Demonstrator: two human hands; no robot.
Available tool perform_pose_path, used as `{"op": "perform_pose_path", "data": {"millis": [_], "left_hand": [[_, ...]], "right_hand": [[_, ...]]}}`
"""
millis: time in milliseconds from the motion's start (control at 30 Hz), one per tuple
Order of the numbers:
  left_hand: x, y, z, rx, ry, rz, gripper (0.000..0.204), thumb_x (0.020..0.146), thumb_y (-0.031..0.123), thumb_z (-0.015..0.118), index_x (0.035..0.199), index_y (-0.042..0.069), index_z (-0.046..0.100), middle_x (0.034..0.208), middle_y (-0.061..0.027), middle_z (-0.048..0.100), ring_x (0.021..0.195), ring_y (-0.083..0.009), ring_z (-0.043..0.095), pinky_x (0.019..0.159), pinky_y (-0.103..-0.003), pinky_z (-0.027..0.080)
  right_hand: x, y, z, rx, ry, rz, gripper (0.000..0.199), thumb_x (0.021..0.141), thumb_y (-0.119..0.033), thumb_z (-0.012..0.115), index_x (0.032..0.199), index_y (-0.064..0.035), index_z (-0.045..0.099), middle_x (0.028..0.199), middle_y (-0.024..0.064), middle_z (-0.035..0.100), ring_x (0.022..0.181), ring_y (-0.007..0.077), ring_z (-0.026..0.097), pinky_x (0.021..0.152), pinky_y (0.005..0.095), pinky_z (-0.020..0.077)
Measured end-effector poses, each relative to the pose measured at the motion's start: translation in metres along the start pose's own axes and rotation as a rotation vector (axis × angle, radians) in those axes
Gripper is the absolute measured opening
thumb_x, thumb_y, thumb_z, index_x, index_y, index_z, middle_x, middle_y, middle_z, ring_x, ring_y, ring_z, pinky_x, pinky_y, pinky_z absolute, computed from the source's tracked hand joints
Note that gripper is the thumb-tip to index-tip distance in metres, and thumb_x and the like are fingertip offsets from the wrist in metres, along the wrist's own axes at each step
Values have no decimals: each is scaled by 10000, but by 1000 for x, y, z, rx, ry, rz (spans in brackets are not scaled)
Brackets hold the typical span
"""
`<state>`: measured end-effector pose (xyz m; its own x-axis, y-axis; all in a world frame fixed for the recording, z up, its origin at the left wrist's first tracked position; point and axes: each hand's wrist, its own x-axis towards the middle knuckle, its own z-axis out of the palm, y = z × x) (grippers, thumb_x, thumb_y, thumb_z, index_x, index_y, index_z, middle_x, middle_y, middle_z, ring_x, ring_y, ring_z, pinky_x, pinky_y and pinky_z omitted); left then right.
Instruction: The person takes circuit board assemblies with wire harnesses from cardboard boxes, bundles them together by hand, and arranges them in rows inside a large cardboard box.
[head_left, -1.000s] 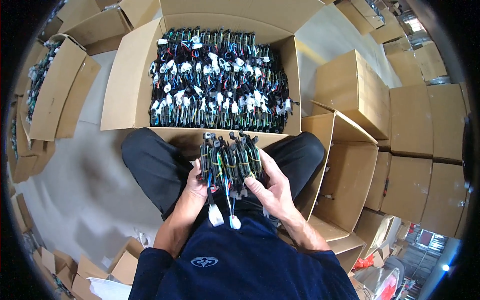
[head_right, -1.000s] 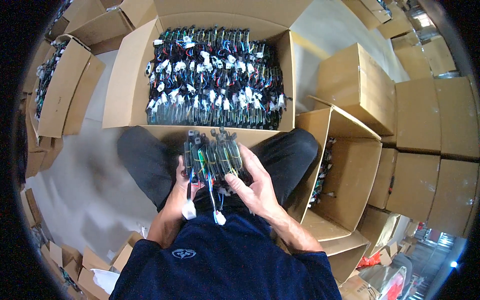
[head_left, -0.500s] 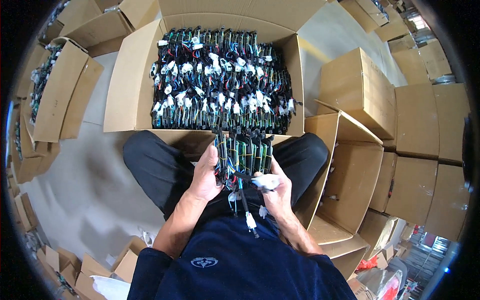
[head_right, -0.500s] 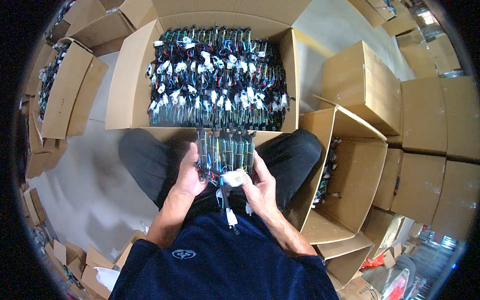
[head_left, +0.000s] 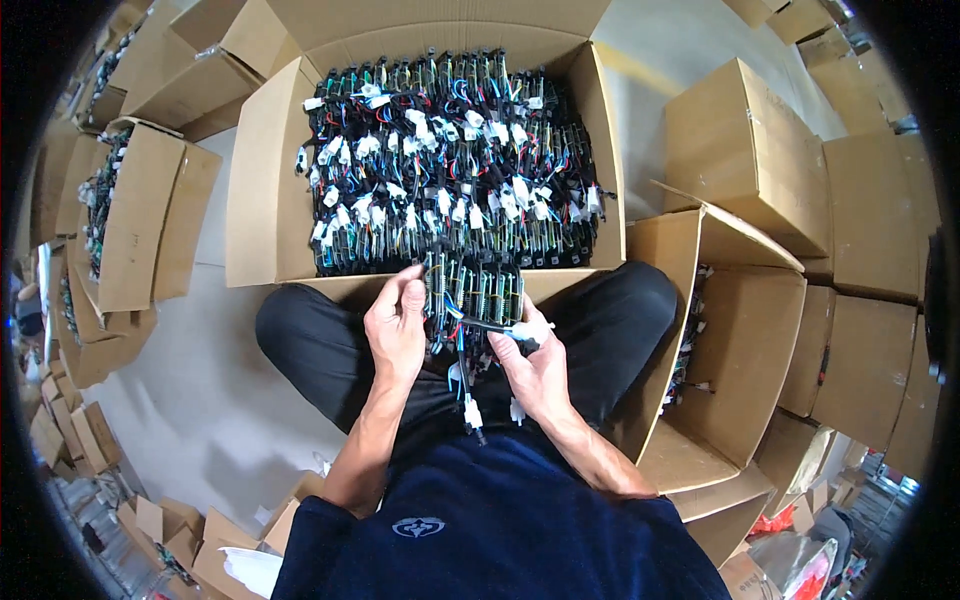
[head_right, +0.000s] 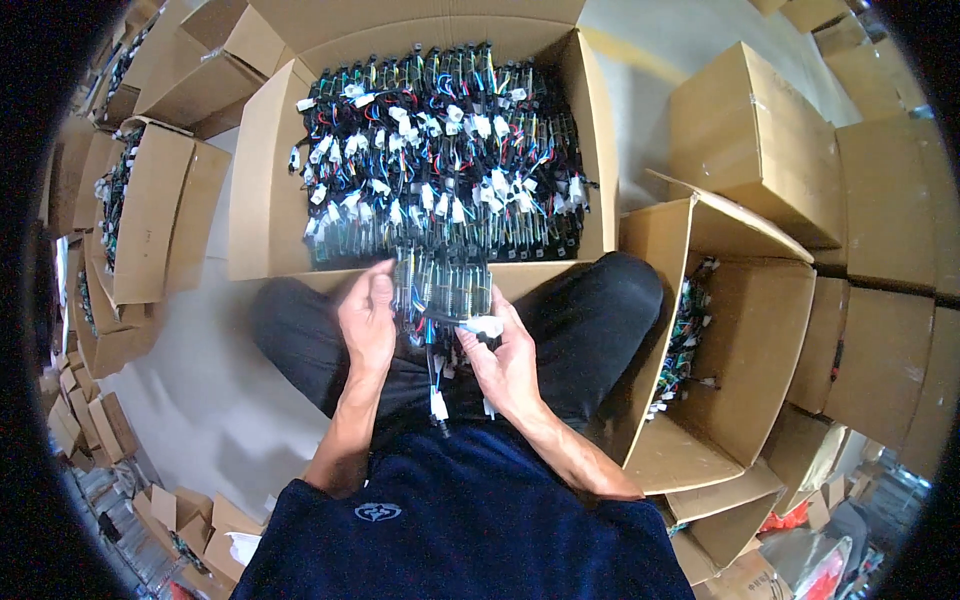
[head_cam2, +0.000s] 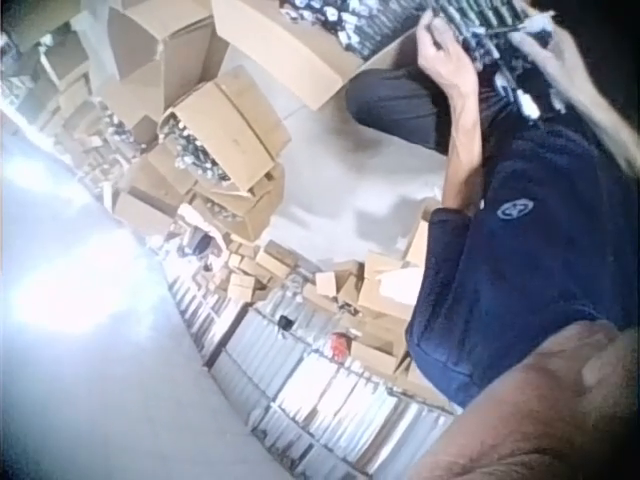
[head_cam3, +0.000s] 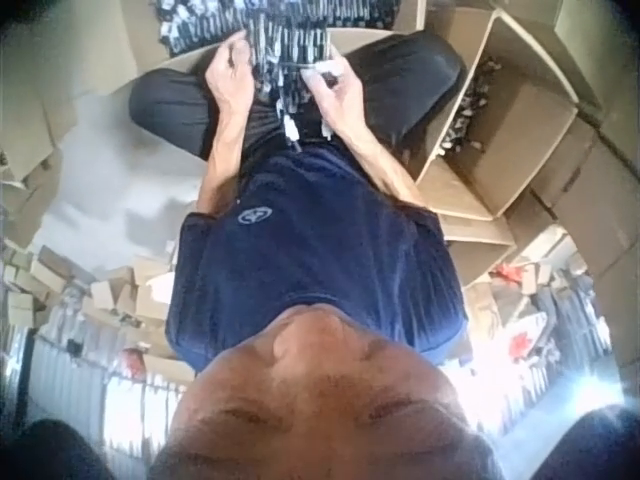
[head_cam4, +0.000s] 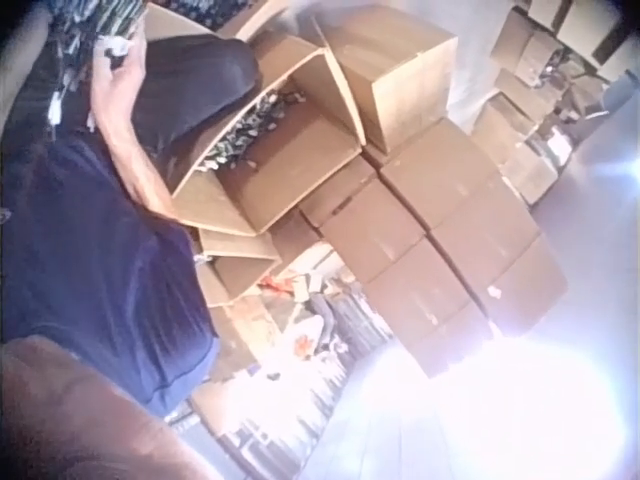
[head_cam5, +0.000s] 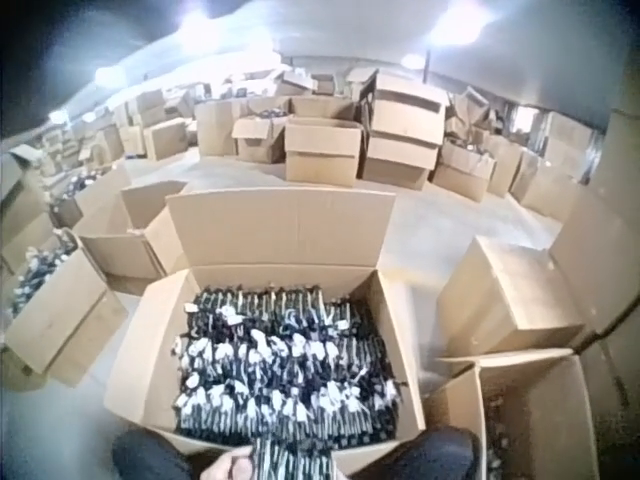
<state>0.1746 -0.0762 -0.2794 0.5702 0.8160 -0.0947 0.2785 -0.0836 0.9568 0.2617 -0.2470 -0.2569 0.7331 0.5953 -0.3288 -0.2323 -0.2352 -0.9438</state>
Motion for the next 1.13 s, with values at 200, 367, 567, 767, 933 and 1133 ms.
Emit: {"op": "perform_pose_path", "data": {"millis": [200, 367, 567, 767, 933, 1133], "left_hand": [[0, 15, -16, -67, -210, -99, 493, 986, 347, 712, 1288, -39, 657, 986, -40, 622, 831, -87, 556, 756, -244, 487], [3, 25, -25, -81, -404, -241, 666, 864, 85, 774, 1460, -7, 491, 1137, -66, 595, 959, -123, 601, 829, -274, 531], [10, 36, -32, -87, -400, 14, 664, 870, -5, 754, 1480, 24, 492, 1235, -106, 555, 1068, -190, 625, 925, -327, 542], [5, -15, -12, 58, -154, 107, 619, 820, 155, 864, 1338, -10, 567, 1157, -133, 625, 1003, -225, 654, 889, -343, 543], [-2, -33, 2, -260, 47, 48, 472, 796, 142, 891, 1123, -14, 588, 1096, -122, 660, 953, -224, 657, 839, -339, 544], [-6, -31, -4, -159, -163, 184, 587, 836, 100, 846, 1330, -10, 548, 1252, -158, 607, 1097, -316, 649, 945, -361, 531]], "right_hand": [[7, -8, 7, -123, 55, -150, 581, 932, -95, 707, 1449, 60, 492, 1394, 235, 580, 1304, 310, 562, 1105, 392, 433], [10, -14, 11, -106, 60, -129, 546, 966, -114, 687, 1444, 64, 491, 1324, 226, 618, 1229, 281, 609, 1068, 375, 460], [21, -28, 10, -83, 81, -115, 518, 978, -124, 673, 1441, 33, 500, 1214, 198, 650, 1101, 251, 646, 974, 364, 505], [35, -27, 20, -491, 179, -361, 597, 932, -106, 731, 1435, 75, 467, 1258, 241, 618, 1166, 305, 627, 1023, 390, 486], [38, -24, 19, -157, 206, -38, 565, 915, -101, 776, 1366, 103, 503, 1198, 197, 681, 1050, 221, 685, 922, 336, 553], [39, -18, -1, -416, -50, -270, 776, 910, -22, 741, 1543, 84, 305, 1541, 236, 418, 1340, 248, 527, 1105, 373, 468]]}}
